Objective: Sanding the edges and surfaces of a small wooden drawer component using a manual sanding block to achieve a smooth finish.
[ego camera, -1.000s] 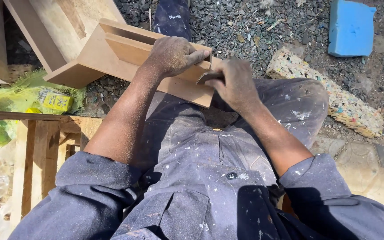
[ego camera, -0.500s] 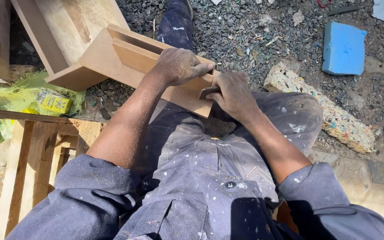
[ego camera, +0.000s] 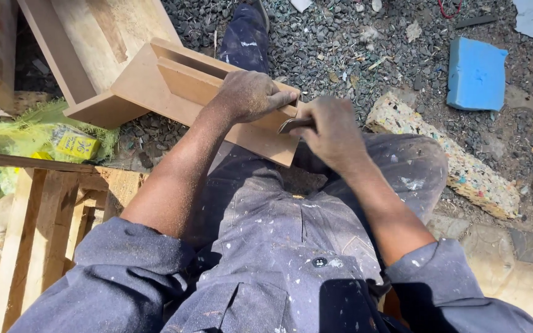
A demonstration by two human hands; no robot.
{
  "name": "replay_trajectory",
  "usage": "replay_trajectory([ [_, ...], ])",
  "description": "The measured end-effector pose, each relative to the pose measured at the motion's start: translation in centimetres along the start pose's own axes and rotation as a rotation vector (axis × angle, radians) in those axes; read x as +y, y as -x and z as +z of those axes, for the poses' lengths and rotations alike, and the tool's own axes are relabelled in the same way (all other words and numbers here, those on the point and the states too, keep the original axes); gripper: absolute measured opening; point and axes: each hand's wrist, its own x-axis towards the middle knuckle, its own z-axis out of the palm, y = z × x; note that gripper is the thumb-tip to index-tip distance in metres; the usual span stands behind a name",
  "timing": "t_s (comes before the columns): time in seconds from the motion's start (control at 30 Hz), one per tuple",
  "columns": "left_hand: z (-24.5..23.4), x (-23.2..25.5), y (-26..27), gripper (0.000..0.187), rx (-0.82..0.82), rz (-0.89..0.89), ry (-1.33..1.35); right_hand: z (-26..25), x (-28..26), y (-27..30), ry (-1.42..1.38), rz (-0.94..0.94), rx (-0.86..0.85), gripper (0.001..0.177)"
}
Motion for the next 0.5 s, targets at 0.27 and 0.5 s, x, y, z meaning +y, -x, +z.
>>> replay_trajectory([
  [0.27,-0.6,-0.3,0.5,0.061,0.048,0.007,0.033,-1.2,0.1,0.9,-0.07,-0.113,0.285,0.037],
  [0.5,-0.4,-0.8,0.2,0.063,0.043,0.01,0.049,-1.5,0.3,0.8,-0.064,-0.072,0.221,0.027],
])
